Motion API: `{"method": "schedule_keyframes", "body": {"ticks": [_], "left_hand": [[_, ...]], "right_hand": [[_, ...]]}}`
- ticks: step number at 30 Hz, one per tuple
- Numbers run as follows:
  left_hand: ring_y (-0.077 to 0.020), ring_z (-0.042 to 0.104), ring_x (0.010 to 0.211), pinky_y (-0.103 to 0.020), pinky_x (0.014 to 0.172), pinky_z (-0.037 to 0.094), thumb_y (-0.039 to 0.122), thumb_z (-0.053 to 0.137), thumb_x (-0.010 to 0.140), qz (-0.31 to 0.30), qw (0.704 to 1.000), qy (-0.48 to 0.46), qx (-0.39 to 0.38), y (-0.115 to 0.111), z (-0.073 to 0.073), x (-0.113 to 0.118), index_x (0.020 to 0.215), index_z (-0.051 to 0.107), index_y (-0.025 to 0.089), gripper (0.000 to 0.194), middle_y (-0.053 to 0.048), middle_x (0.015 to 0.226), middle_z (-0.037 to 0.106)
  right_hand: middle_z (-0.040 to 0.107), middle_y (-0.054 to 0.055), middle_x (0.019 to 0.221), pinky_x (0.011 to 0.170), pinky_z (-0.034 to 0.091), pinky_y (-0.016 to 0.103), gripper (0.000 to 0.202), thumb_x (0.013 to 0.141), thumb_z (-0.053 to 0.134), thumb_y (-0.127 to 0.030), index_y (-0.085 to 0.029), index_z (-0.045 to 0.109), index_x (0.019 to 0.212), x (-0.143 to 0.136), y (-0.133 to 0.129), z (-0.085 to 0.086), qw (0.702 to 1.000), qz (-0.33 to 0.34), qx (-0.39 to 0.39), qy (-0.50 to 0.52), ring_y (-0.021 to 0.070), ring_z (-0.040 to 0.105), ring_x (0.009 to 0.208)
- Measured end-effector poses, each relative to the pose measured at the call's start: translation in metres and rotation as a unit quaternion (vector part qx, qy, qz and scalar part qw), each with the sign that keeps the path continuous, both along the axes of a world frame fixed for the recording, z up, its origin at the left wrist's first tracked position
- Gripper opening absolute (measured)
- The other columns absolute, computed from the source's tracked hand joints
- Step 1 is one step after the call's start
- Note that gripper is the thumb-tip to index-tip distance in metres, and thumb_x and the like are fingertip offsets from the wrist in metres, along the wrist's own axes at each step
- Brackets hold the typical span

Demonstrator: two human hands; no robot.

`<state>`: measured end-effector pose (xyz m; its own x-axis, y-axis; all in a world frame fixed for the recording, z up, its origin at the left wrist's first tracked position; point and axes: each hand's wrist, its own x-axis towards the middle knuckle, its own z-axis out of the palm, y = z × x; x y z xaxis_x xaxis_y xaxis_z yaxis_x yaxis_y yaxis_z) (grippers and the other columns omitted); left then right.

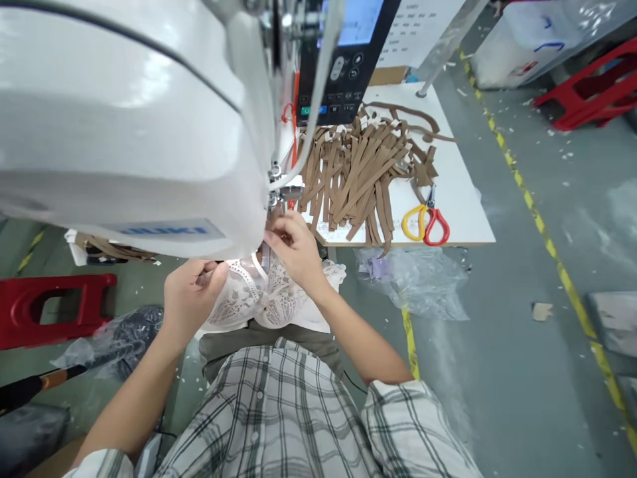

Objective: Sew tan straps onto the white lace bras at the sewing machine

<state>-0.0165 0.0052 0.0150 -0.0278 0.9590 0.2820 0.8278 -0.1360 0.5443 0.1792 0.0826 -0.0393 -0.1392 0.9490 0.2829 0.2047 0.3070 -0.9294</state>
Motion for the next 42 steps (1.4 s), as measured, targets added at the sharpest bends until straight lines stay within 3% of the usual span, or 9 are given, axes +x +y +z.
{"method": "schedule_keyframes", "body": {"ticks": [3,9,22,26,29,32,35,39,42], "left_hand": [[-0.0124,0.057,0.055,-0.024,0.05,0.035,0.048,0.072,0.08,-0.037,0.999,0.025,-0.027,-0.007,-0.002,-0.005,0.094,0.066,0.022,0.03,0.004,0.064,0.063],[-0.0136,0.04,0.048,-0.032,0.053,0.024,0.047,0.055,0.093,-0.083,0.977,0.104,0.169,-0.03,-0.029,-0.015,0.056,0.048,0.022,0.044,0.001,0.047,0.043],[-0.015,0.044,0.051,-0.031,0.055,0.029,0.039,0.055,0.091,-0.008,0.985,0.042,0.167,-0.065,-0.02,-0.008,0.057,0.054,0.022,0.038,-0.001,0.049,0.045],[-0.0154,0.054,0.061,-0.027,0.058,0.035,0.043,0.051,0.094,-0.076,0.991,-0.089,-0.064,-0.081,0.001,-0.003,0.078,0.07,0.018,0.035,-0.003,0.065,0.062],[-0.0145,0.057,0.063,-0.024,0.059,0.041,0.05,0.051,0.096,-0.212,0.882,-0.299,-0.297,-0.099,0.015,0.002,0.088,0.074,0.015,0.043,-0.003,0.07,0.066],[-0.016,0.062,0.065,-0.024,0.06,0.046,0.056,0.059,0.09,-0.182,0.775,-0.498,-0.343,-0.114,0.017,0.004,0.093,0.075,0.014,0.045,-0.005,0.075,0.069],[-0.0174,0.065,0.064,-0.025,0.059,0.049,0.06,0.07,0.08,-0.074,0.739,-0.592,-0.312,-0.116,0.009,-0.01,0.091,0.073,0.016,0.045,-0.005,0.075,0.07],[-0.0214,0.065,0.066,-0.03,0.061,0.053,0.067,0.066,0.077,0.031,0.819,-0.493,-0.293,-0.093,-0.007,-0.052,0.093,0.07,0.016,0.053,-0.007,0.078,0.071],[-0.0372,0.062,0.109,-0.043,0.086,0.054,0.06,0.073,0.072,0.092,0.912,-0.302,-0.26,-0.065,-0.023,-0.061,0.105,0.069,0.015,0.056,-0.016,0.11,0.071]], "right_hand": [[0.062,0.004,0.1,0.062,0.054,0.028,0.022,0.092,0.059,-0.044,-0.022,0.06,0.089,0.011,-0.05,-0.006,0.994,-0.007,-0.048,0.093,0.0108,0.059,0.065],[0.075,0.0,0.086,0.052,0.058,0.031,0.024,0.088,0.066,-0.03,-0.031,0.069,0.112,0.02,-0.139,-0.003,0.963,0.212,-0.054,0.158,0.0159,0.068,0.055],[0.077,0.002,0.105,0.075,0.064,0.029,0.027,0.085,0.07,-0.021,-0.03,0.07,0.111,0.011,-0.164,0.017,0.963,0.244,0.074,0.091,0.0181,0.075,0.088],[0.074,0.006,0.101,0.084,0.06,0.037,0.023,0.092,0.059,-0.041,-0.025,0.07,0.105,0.032,-0.156,-0.016,0.99,0.132,-0.023,0.033,0.0211,0.071,0.094],[0.067,0.012,0.114,0.096,0.051,0.045,0.038,0.089,0.058,-0.049,-0.02,0.063,0.114,0.048,-0.142,-0.05,0.988,0.042,-0.139,-0.055,0.0255,0.063,0.108],[0.066,0.013,0.114,0.091,0.05,0.042,0.046,0.078,0.068,-0.051,-0.017,0.065,0.11,0.057,-0.143,-0.074,0.924,0.224,-0.284,-0.124,0.026,0.06,0.105],[0.067,0.003,0.08,0.067,0.048,0.029,0.036,0.073,0.074,-0.05,-0.017,0.069,0.083,0.063,-0.159,-0.076,0.863,0.359,-0.341,-0.103,0.0166,0.059,0.073],[0.051,-0.003,0.067,0.056,0.036,0.022,0.045,0.085,0.058,-0.062,-0.018,0.058,0.078,0.074,-0.177,-0.054,0.885,0.301,-0.354,-0.034,0.0095,0.043,0.06],[0.042,-0.004,0.07,0.055,0.032,0.023,0.047,0.091,0.045,-0.066,-0.02,0.049,0.08,0.071,-0.18,-0.032,0.933,0.15,-0.319,0.068,0.009,0.035,0.059]]}}
